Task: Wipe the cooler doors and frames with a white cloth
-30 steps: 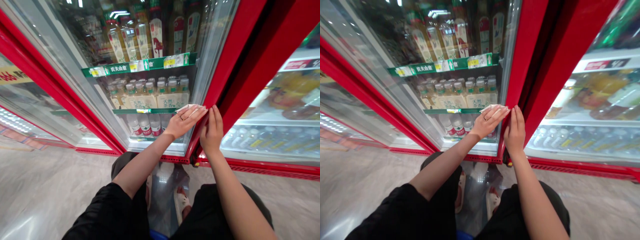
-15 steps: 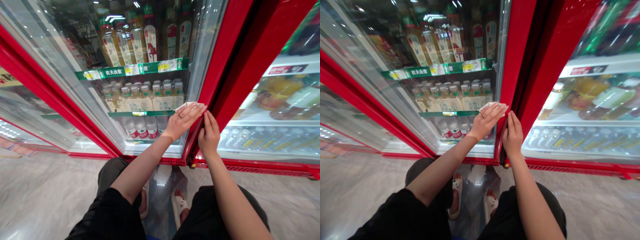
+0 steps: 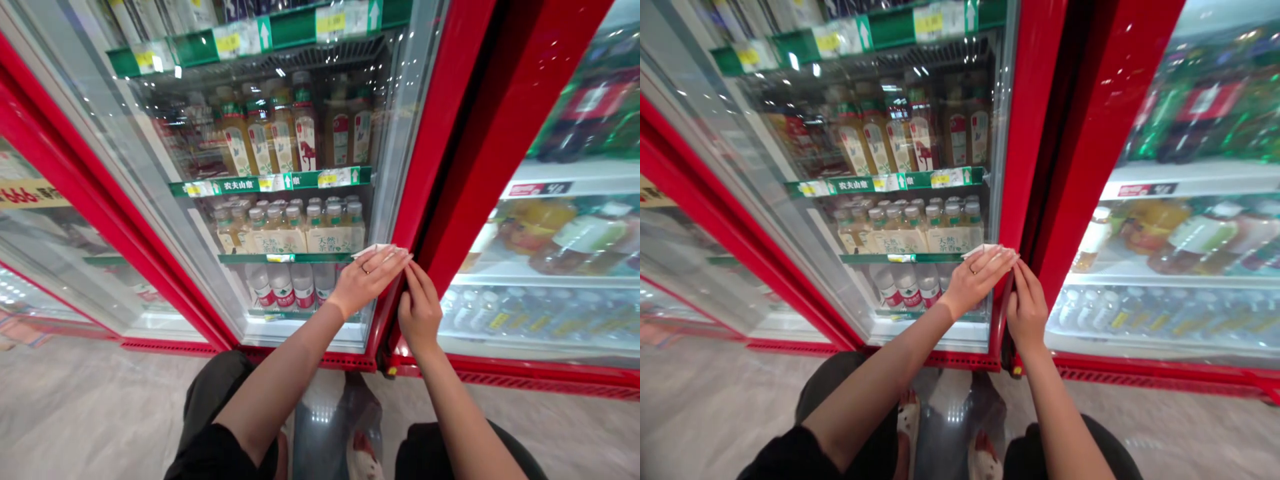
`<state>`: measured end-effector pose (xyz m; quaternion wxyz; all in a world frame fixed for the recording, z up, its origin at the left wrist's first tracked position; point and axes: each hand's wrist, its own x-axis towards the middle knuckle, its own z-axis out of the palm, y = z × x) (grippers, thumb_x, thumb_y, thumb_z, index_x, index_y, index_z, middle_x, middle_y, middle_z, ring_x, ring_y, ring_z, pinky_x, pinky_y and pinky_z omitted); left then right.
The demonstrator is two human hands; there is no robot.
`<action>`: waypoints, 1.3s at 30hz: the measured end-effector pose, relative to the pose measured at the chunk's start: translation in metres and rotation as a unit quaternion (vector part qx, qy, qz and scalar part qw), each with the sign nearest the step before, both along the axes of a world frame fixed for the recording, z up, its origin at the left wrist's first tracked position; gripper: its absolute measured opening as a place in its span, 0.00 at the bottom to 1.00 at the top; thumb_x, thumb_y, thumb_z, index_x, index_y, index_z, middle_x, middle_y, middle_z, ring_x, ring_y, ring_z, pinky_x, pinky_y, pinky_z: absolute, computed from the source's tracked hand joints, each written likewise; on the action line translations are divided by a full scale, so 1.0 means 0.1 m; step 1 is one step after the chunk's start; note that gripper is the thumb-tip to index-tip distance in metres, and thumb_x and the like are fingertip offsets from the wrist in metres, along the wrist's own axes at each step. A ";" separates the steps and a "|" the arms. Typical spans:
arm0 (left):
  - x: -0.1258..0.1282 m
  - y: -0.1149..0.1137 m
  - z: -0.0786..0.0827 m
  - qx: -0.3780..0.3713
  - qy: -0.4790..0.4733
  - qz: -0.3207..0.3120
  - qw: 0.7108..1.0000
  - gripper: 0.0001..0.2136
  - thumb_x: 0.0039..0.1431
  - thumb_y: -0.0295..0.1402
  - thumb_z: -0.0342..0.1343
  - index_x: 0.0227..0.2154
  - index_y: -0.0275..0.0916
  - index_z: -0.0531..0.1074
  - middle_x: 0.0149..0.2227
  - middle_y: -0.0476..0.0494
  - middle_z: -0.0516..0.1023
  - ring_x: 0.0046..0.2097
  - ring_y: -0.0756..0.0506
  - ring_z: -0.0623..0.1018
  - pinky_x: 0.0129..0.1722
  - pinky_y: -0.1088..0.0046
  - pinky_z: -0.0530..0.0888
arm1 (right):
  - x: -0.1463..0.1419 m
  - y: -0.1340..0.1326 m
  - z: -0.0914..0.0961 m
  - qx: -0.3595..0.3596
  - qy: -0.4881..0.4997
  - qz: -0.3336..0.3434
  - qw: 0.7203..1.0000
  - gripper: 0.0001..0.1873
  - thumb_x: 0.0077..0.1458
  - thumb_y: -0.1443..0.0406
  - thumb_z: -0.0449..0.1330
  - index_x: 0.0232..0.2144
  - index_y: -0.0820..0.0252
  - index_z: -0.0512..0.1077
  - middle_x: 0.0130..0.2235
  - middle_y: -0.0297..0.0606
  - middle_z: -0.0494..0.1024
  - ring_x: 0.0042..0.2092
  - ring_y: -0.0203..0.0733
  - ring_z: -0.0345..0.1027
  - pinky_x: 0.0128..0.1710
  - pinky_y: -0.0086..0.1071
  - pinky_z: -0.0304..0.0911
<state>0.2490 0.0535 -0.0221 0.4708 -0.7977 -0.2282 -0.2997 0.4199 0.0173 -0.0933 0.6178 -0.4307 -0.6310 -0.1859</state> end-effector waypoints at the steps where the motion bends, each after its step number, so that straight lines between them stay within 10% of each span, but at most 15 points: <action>1: -0.06 0.01 -0.07 0.011 0.010 -0.011 1.000 0.24 0.77 0.25 0.51 0.71 0.41 0.72 0.74 0.48 0.74 0.74 0.46 0.74 0.74 0.68 0.74 | 0.00 0.00 0.00 -0.003 0.003 0.002 1.000 0.35 0.71 0.72 0.51 0.75 0.47 0.67 0.68 0.45 0.79 0.66 0.52 0.77 0.70 0.53 0.73; 5: -0.21 0.02 -0.19 -0.001 -0.033 0.014 0.999 0.24 0.76 0.26 0.54 0.71 0.43 0.72 0.72 0.46 0.76 0.73 0.45 0.76 0.72 0.69 0.76 | 0.00 -0.02 0.01 -0.004 0.005 0.010 1.000 0.36 0.70 0.72 0.52 0.75 0.46 0.67 0.68 0.45 0.79 0.66 0.53 0.78 0.70 0.53 0.74; 12: 0.04 -0.03 0.06 0.008 -0.057 0.028 0.998 0.22 0.79 0.29 0.50 0.70 0.45 0.74 0.75 0.53 0.72 0.75 0.46 0.72 0.74 0.68 0.74 | -0.03 0.02 0.00 0.017 0.009 0.004 1.000 0.36 0.70 0.72 0.54 0.75 0.45 0.68 0.66 0.45 0.80 0.64 0.55 0.79 0.67 0.55 0.76; 33: -0.38 0.03 -0.54 -0.054 -0.001 -0.057 0.997 0.23 0.76 0.23 0.52 0.70 0.39 0.72 0.67 0.43 0.82 0.68 0.44 0.81 0.72 0.68 0.75 | -0.06 -0.03 0.06 0.030 0.008 0.008 0.999 0.39 0.70 0.77 0.52 0.77 0.44 0.64 0.67 0.44 0.79 0.66 0.49 0.77 0.68 0.47 0.74; 39: -0.02 -0.01 -0.21 -0.090 -0.024 0.002 0.996 0.27 0.78 0.24 0.50 0.76 0.39 0.64 0.75 0.44 0.73 0.77 0.43 0.69 0.78 0.63 0.70 | -0.01 -0.03 0.06 0.023 0.046 -0.003 0.999 0.34 0.69 0.75 0.52 0.71 0.50 0.73 0.64 0.45 0.82 0.64 0.52 0.78 0.67 0.51 0.73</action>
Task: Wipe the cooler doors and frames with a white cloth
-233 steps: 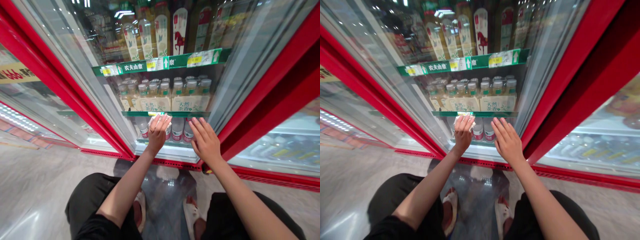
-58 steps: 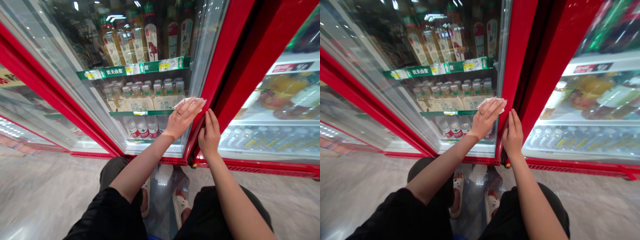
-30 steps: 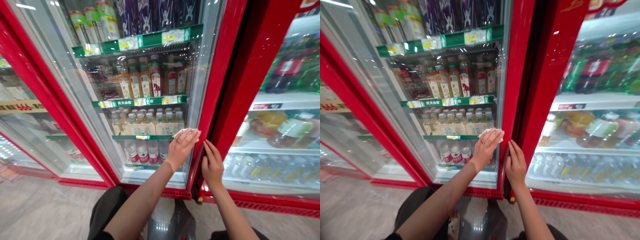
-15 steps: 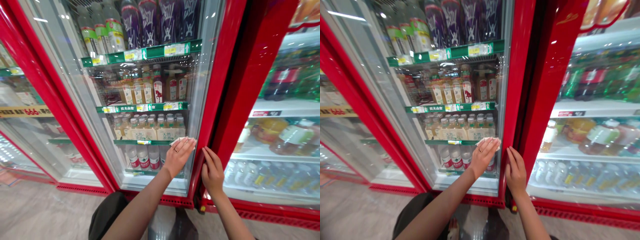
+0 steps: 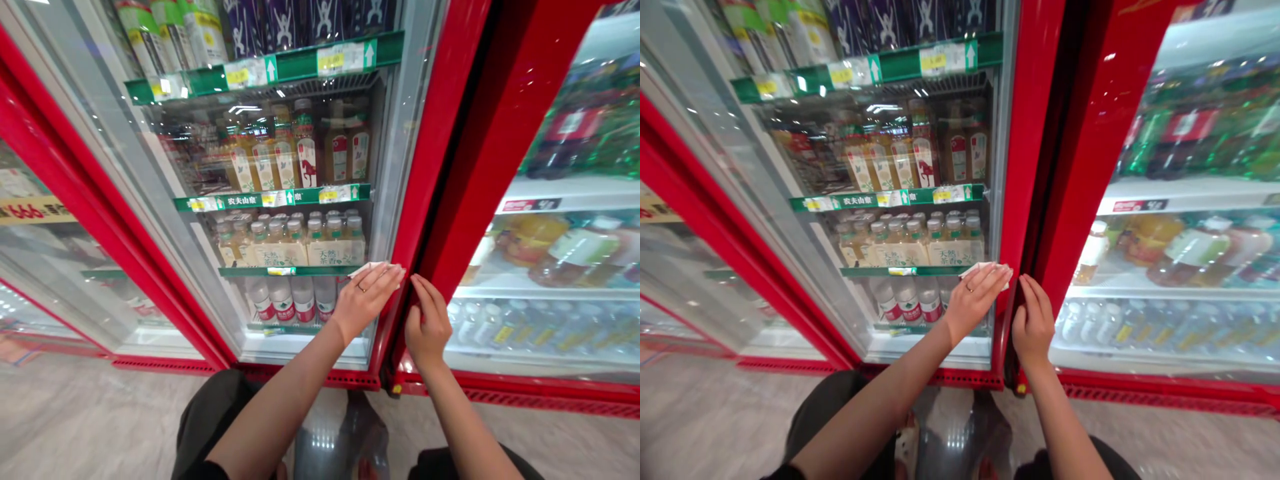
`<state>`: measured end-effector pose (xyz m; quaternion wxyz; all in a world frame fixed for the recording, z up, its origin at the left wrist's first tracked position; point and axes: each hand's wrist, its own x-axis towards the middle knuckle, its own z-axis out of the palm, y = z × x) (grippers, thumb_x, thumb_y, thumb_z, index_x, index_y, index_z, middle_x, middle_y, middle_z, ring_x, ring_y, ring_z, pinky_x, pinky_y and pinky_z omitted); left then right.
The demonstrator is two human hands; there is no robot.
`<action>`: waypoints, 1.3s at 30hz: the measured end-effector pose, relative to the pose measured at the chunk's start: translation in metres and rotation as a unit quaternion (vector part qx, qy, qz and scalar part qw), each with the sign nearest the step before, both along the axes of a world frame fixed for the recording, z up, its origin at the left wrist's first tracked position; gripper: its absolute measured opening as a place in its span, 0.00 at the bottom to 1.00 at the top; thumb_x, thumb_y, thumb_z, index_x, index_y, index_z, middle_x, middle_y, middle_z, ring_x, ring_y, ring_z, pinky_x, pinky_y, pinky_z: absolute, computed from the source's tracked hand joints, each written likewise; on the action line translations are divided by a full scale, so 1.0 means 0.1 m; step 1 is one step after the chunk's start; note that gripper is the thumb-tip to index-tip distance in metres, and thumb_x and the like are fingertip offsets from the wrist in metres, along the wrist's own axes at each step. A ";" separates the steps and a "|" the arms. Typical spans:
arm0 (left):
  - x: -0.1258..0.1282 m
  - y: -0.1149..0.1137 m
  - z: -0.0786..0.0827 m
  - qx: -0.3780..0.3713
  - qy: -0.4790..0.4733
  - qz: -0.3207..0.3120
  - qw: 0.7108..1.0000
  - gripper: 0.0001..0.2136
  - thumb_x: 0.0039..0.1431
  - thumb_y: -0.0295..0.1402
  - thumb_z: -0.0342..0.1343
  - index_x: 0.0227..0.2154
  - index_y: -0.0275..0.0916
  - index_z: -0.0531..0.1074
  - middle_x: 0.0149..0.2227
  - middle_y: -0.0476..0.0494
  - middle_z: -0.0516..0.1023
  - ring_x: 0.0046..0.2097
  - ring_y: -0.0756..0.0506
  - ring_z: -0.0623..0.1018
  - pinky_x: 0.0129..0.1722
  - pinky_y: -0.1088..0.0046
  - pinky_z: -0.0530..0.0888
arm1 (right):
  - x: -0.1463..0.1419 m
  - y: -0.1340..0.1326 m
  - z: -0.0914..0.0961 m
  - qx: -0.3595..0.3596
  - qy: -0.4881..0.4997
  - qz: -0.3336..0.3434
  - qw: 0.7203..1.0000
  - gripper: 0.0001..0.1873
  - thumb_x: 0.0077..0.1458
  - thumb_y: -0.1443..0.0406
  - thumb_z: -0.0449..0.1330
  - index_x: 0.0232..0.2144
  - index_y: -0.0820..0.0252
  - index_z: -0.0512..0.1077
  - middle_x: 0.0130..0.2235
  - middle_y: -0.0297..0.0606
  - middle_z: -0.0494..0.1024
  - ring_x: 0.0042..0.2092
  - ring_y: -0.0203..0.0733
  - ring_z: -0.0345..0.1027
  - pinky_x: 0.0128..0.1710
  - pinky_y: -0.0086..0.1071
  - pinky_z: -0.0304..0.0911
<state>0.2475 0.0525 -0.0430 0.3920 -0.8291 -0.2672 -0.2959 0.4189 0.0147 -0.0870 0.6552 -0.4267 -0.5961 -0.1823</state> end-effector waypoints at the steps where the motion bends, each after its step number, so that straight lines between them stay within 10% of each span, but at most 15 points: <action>1: 0.08 -0.01 0.05 0.008 0.017 0.002 1.000 0.26 0.78 0.25 0.48 0.76 0.39 0.65 0.76 0.45 0.70 0.78 0.44 0.66 0.79 0.64 0.68 | 0.01 0.00 0.01 0.003 0.006 -0.004 1.000 0.33 0.68 0.75 0.52 0.70 0.51 0.74 0.63 0.46 0.82 0.64 0.52 0.79 0.67 0.52 0.74; 9: -0.16 0.02 -0.19 0.068 0.080 -0.050 0.993 0.24 0.77 0.24 0.51 0.72 0.36 0.70 0.75 0.45 0.71 0.76 0.47 0.70 0.77 0.67 0.71 | 0.07 -0.04 0.09 0.000 0.064 -0.027 0.998 0.29 0.65 0.73 0.52 0.63 0.56 0.79 0.59 0.48 0.84 0.61 0.55 0.80 0.66 0.56 0.71; 16: -0.04 -0.03 -0.11 -0.026 0.053 0.028 0.998 0.26 0.80 0.27 0.47 0.76 0.41 0.64 0.78 0.47 0.67 0.79 0.43 0.63 0.78 0.62 0.72 | 0.02 -0.06 0.07 -0.005 0.033 -0.003 0.999 0.29 0.65 0.73 0.53 0.63 0.56 0.79 0.59 0.48 0.84 0.61 0.55 0.80 0.64 0.55 0.74; 23: -0.41 0.06 -0.38 0.045 0.085 -0.057 0.994 0.25 0.77 0.24 0.53 0.73 0.38 0.69 0.76 0.44 0.70 0.76 0.48 0.70 0.78 0.68 0.69 | -0.05 -0.08 0.10 0.001 0.014 0.004 1.000 0.31 0.66 0.74 0.53 0.66 0.54 0.77 0.60 0.47 0.84 0.61 0.54 0.80 0.63 0.52 0.76; 39: -0.75 -0.03 -0.30 0.046 -0.025 -0.005 0.999 0.26 0.77 0.26 0.56 0.74 0.38 0.67 0.72 0.42 0.76 0.75 0.45 0.72 0.78 0.65 0.70 | -0.19 -0.05 0.01 0.026 -0.094 0.043 0.994 0.38 0.65 0.76 0.53 0.74 0.50 0.68 0.66 0.47 0.80 0.66 0.54 0.76 0.67 0.54 0.75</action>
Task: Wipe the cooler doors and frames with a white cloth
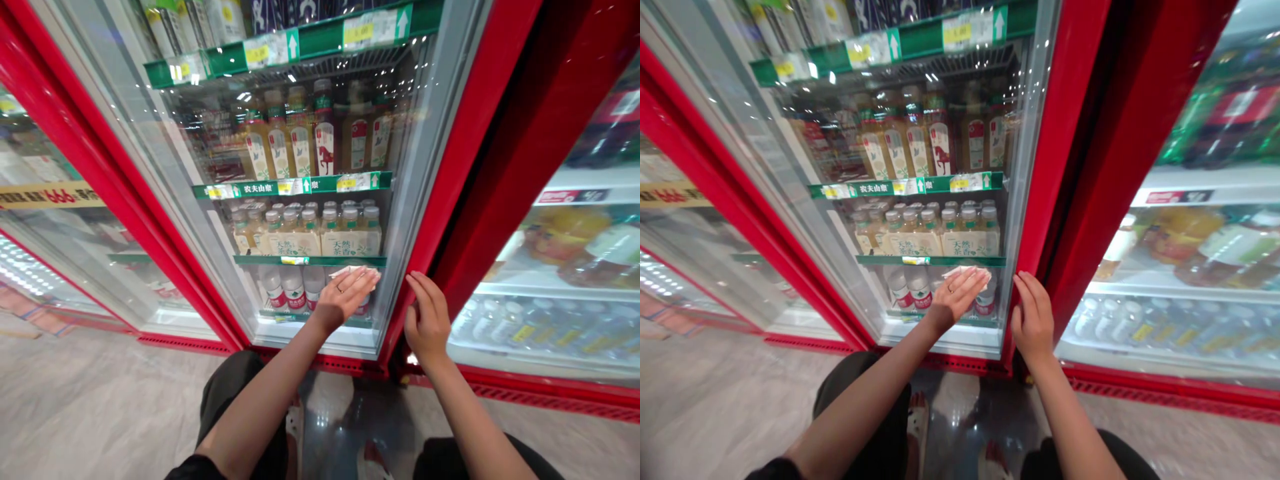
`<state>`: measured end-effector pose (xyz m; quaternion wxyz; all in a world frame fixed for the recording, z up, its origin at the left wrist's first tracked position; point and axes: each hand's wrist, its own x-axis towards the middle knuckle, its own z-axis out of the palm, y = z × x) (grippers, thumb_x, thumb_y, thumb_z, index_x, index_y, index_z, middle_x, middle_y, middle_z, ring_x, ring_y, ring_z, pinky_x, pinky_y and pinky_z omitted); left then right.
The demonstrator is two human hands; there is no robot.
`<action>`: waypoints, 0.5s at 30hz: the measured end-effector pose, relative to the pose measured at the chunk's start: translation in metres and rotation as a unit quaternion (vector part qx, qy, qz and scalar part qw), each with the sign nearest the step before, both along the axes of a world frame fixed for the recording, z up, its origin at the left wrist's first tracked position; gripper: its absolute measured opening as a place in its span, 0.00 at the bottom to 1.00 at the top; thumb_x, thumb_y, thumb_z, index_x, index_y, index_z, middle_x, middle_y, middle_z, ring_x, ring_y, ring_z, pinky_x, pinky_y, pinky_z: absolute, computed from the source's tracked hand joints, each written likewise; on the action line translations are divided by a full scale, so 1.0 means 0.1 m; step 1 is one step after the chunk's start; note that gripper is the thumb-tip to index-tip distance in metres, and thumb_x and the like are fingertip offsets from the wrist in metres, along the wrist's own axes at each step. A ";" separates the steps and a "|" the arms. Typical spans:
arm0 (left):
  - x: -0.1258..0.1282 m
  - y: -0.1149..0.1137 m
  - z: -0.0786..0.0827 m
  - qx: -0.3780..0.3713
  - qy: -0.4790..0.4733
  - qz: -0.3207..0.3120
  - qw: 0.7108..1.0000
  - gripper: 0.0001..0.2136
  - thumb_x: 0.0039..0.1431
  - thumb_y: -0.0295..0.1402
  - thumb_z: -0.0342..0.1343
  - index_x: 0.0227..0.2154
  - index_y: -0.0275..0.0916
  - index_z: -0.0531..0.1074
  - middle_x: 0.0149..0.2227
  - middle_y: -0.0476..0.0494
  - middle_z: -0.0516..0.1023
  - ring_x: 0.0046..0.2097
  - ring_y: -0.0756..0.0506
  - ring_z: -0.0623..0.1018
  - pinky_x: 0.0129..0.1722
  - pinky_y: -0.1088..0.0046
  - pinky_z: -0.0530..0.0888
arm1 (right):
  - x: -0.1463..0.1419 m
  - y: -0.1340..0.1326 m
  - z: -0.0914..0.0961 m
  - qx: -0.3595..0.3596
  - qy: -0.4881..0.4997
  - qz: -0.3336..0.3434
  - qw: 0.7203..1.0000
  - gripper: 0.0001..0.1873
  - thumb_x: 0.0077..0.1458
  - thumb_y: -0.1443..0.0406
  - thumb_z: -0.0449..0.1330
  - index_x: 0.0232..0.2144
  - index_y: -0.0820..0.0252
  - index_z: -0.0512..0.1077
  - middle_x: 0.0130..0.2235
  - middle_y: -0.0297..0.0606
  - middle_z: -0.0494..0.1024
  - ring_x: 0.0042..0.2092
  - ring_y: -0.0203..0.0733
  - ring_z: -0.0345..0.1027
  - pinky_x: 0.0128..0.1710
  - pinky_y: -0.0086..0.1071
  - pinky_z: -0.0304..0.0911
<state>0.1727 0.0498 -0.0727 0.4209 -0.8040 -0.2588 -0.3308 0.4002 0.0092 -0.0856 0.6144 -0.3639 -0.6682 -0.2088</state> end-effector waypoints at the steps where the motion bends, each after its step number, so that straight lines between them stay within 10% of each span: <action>1: 0.01 0.00 0.01 -0.020 -0.001 0.018 1.000 0.26 0.77 0.26 0.55 0.75 0.38 0.66 0.72 0.42 0.76 0.76 0.44 0.71 0.78 0.64 0.70 | -0.01 0.00 -0.01 -0.001 -0.007 0.000 1.000 0.38 0.66 0.76 0.53 0.74 0.51 0.68 0.66 0.48 0.80 0.66 0.55 0.77 0.67 0.54 0.76; 9: -0.19 -0.03 0.05 -0.047 0.103 0.008 0.994 0.26 0.76 0.24 0.55 0.74 0.40 0.68 0.73 0.42 0.74 0.74 0.46 0.73 0.76 0.67 0.71 | -0.13 0.02 0.02 0.005 -0.043 0.008 0.999 0.39 0.66 0.77 0.53 0.75 0.52 0.65 0.65 0.49 0.79 0.67 0.53 0.76 0.66 0.51 0.76; 15: -0.29 -0.12 0.11 -0.050 -0.011 0.068 0.996 0.26 0.76 0.26 0.58 0.74 0.43 0.69 0.70 0.43 0.78 0.74 0.41 0.73 0.76 0.63 0.72 | -0.24 0.05 0.05 -0.001 -0.064 0.020 0.998 0.43 0.65 0.77 0.53 0.78 0.52 0.60 0.68 0.48 0.77 0.69 0.53 0.74 0.68 0.51 0.74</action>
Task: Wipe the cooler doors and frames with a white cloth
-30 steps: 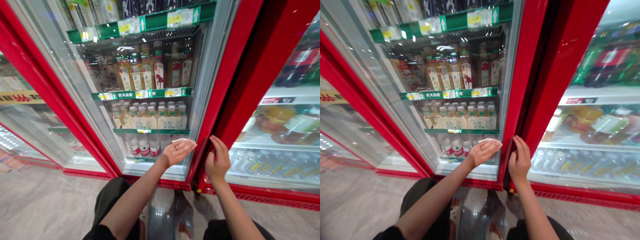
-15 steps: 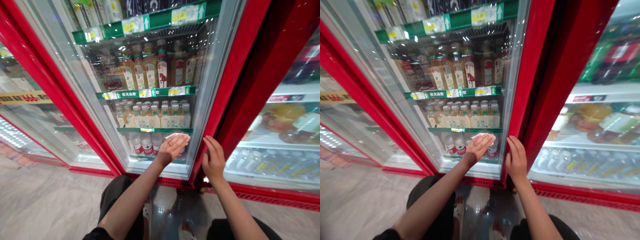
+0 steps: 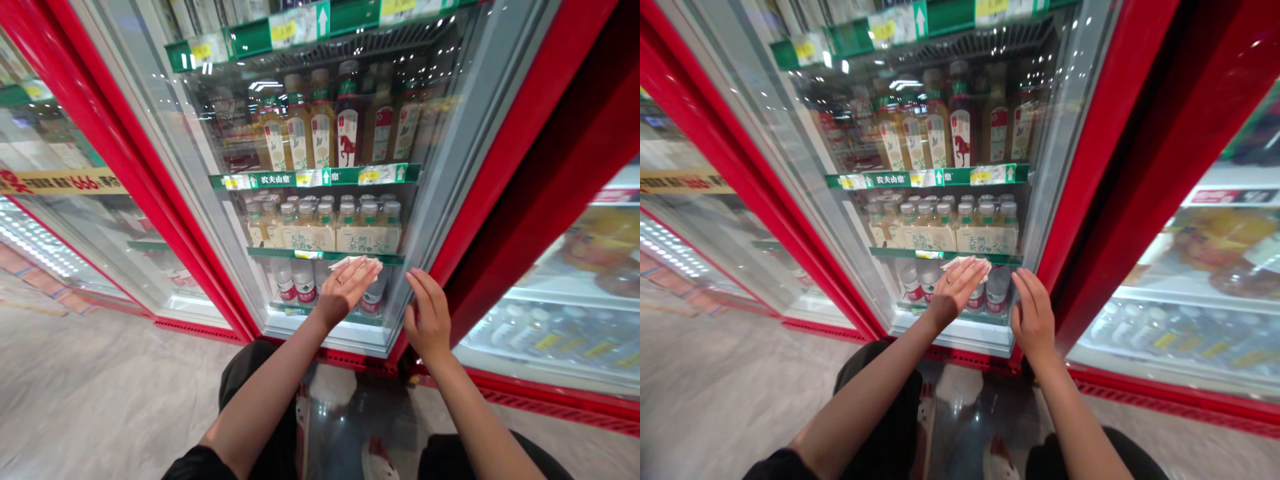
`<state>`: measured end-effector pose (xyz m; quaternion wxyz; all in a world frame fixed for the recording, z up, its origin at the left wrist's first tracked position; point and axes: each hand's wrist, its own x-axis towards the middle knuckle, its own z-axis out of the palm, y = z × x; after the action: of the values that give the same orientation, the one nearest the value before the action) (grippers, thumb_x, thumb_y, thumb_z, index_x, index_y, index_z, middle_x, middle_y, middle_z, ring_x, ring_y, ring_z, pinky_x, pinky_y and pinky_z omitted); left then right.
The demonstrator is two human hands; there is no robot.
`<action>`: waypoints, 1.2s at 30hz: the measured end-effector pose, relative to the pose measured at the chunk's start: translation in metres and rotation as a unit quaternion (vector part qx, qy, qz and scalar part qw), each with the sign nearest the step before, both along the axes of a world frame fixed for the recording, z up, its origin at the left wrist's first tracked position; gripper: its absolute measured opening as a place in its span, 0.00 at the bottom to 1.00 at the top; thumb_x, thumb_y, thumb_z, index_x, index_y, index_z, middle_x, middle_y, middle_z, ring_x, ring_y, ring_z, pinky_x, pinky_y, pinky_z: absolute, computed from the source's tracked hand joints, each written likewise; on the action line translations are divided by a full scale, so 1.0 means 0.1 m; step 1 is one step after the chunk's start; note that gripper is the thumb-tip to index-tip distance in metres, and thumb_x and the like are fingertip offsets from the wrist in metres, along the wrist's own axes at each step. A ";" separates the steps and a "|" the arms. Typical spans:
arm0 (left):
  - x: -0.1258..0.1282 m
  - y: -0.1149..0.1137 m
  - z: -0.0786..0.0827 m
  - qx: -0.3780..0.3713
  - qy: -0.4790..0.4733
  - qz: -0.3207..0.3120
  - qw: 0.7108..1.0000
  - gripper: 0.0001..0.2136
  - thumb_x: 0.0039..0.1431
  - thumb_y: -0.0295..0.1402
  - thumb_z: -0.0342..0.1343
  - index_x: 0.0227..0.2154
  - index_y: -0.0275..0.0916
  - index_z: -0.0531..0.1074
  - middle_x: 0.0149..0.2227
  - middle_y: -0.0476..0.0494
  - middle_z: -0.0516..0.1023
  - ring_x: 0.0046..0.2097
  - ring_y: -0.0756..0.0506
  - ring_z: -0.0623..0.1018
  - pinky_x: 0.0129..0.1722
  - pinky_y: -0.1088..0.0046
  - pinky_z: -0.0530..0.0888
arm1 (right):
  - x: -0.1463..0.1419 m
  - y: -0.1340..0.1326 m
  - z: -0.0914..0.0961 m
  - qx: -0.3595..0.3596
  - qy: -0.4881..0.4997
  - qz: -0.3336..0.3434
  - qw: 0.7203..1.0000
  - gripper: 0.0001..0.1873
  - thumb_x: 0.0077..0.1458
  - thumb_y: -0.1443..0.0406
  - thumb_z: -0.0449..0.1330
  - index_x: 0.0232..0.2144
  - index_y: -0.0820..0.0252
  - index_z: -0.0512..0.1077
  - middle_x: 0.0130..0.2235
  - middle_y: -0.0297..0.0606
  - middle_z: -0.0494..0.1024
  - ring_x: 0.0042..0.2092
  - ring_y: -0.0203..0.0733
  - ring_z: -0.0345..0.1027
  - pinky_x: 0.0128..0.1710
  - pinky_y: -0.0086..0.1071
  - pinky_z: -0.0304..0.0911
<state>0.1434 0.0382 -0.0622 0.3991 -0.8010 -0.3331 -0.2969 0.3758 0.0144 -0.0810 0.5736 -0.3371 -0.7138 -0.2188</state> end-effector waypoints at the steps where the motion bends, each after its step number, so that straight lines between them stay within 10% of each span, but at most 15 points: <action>1: 0.00 0.01 0.01 0.009 -0.006 -0.005 1.000 0.25 0.76 0.27 0.57 0.73 0.43 0.69 0.69 0.44 0.79 0.74 0.41 0.74 0.76 0.64 0.72 | -0.02 0.01 0.00 -0.001 -0.002 0.002 1.000 0.43 0.64 0.77 0.53 0.78 0.51 0.60 0.68 0.48 0.77 0.69 0.53 0.73 0.69 0.51 0.74; 8: -0.25 0.02 0.01 0.018 0.130 -0.066 0.989 0.23 0.77 0.25 0.53 0.71 0.39 0.70 0.72 0.47 0.76 0.73 0.48 0.75 0.76 0.67 0.72 | -0.16 0.09 -0.02 0.004 -0.011 -0.002 1.000 0.42 0.64 0.75 0.54 0.77 0.52 0.60 0.67 0.49 0.77 0.68 0.56 0.74 0.68 0.55 0.74; 25: -0.53 0.03 0.01 -0.036 0.112 -0.091 0.989 0.27 0.76 0.23 0.54 0.74 0.38 0.66 0.75 0.42 0.71 0.77 0.46 0.69 0.78 0.65 0.68 | -0.28 0.12 -0.03 0.009 -0.026 -0.026 0.999 0.39 0.63 0.74 0.54 0.74 0.53 0.65 0.63 0.47 0.81 0.66 0.55 0.76 0.68 0.54 0.72; 36: -0.29 0.12 -0.12 -0.065 0.157 -0.155 0.973 0.24 0.78 0.24 0.50 0.72 0.38 0.69 0.75 0.46 0.72 0.76 0.49 0.70 0.78 0.68 0.70 | -0.60 -0.06 -0.01 0.006 0.080 -0.092 0.993 0.32 0.64 0.72 0.53 0.68 0.55 0.73 0.59 0.49 0.81 0.61 0.57 0.78 0.63 0.56 0.74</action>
<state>0.1143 0.0501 -0.0738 0.3428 -0.9037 -0.1568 -0.2030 0.3162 0.0089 -0.0822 0.6080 -0.4143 -0.6303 -0.2477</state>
